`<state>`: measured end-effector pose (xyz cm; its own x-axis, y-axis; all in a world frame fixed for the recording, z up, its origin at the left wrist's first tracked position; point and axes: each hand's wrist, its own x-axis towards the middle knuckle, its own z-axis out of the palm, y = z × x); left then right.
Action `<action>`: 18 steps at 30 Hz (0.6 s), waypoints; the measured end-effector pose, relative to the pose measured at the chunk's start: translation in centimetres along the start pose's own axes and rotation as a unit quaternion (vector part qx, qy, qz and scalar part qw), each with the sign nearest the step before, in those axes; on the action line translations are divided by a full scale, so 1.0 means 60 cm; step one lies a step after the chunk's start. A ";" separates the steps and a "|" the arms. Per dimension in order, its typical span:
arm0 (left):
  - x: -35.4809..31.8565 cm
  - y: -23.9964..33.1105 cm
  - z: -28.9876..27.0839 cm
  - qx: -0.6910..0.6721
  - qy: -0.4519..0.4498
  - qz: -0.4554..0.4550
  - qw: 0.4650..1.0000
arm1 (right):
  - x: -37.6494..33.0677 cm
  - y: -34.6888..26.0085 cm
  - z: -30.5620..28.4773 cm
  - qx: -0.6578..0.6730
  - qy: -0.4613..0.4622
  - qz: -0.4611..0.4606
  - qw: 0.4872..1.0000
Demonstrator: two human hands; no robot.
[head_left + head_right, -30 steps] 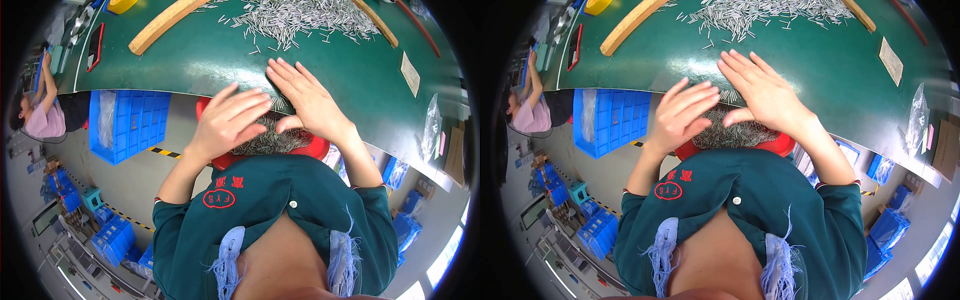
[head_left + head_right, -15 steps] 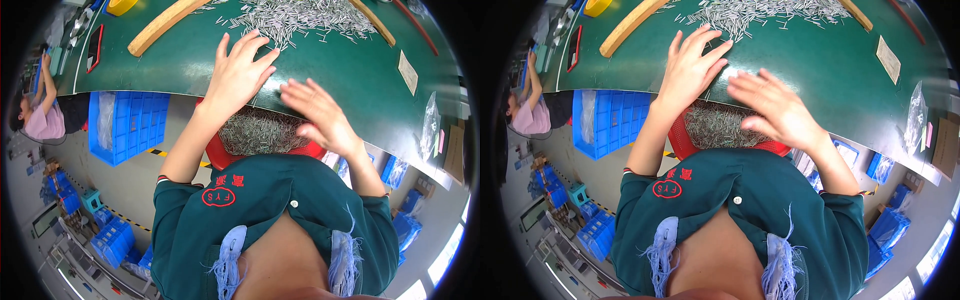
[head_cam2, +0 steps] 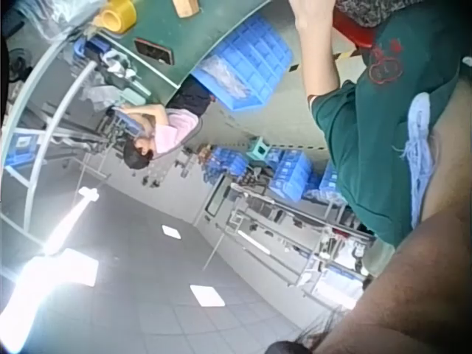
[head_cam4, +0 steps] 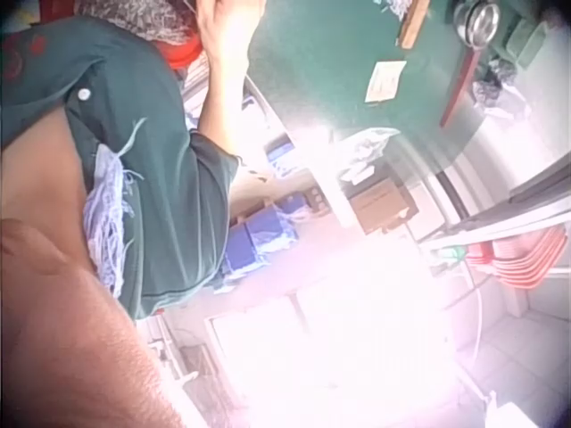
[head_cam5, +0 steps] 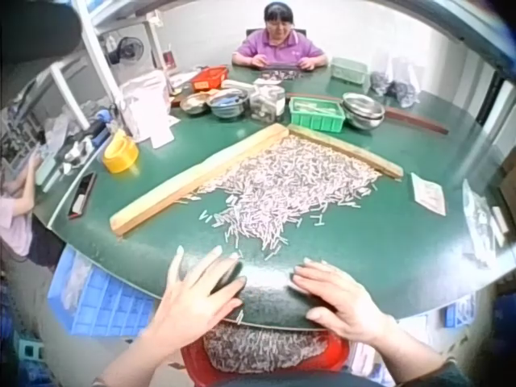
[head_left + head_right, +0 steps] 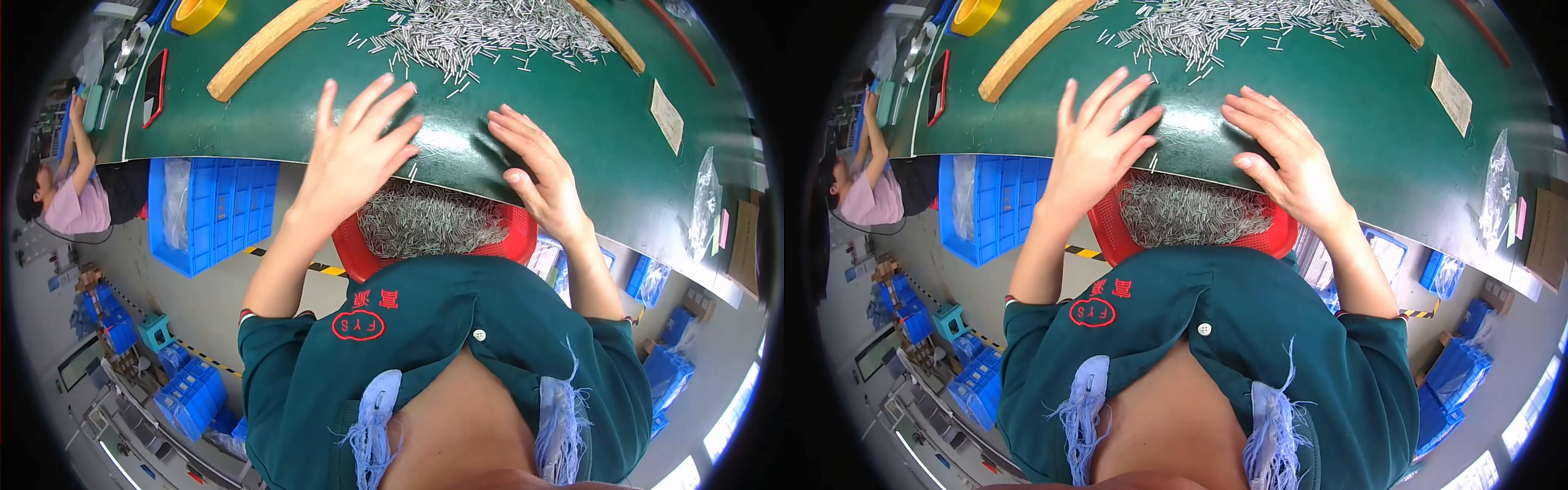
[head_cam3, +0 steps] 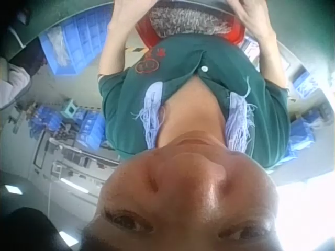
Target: Sorting and arranging small metal pins on a workbench into a red container.
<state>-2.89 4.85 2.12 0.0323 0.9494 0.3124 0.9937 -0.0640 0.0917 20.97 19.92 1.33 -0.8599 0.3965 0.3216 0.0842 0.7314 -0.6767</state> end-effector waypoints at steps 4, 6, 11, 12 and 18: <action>-0.061 -0.062 -0.019 0.091 0.017 -0.072 0.993 | 0.002 -0.001 0.002 -0.008 -0.006 0.008 1.000; -0.090 -0.105 -0.035 0.178 0.003 -0.148 0.973 | 0.003 -0.003 0.003 -0.005 -0.010 0.011 1.000; -0.145 -0.236 -0.042 0.238 0.147 -0.274 0.920 | 0.011 -0.006 0.002 -0.025 -0.025 0.001 0.999; -0.151 -0.252 -0.043 0.247 0.171 -0.308 0.903 | 0.012 -0.007 0.001 -0.030 -0.028 -0.005 0.999; -0.113 -0.237 -0.046 0.247 0.199 -0.304 0.898 | 0.033 -0.002 -0.014 -0.092 -0.045 -0.011 0.995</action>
<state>-17.54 -1.50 1.32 -0.4765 0.5714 0.6682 0.7441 0.6669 -0.0396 19.68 21.04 2.61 -0.9034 0.3335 0.2696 0.1477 0.8321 -0.5345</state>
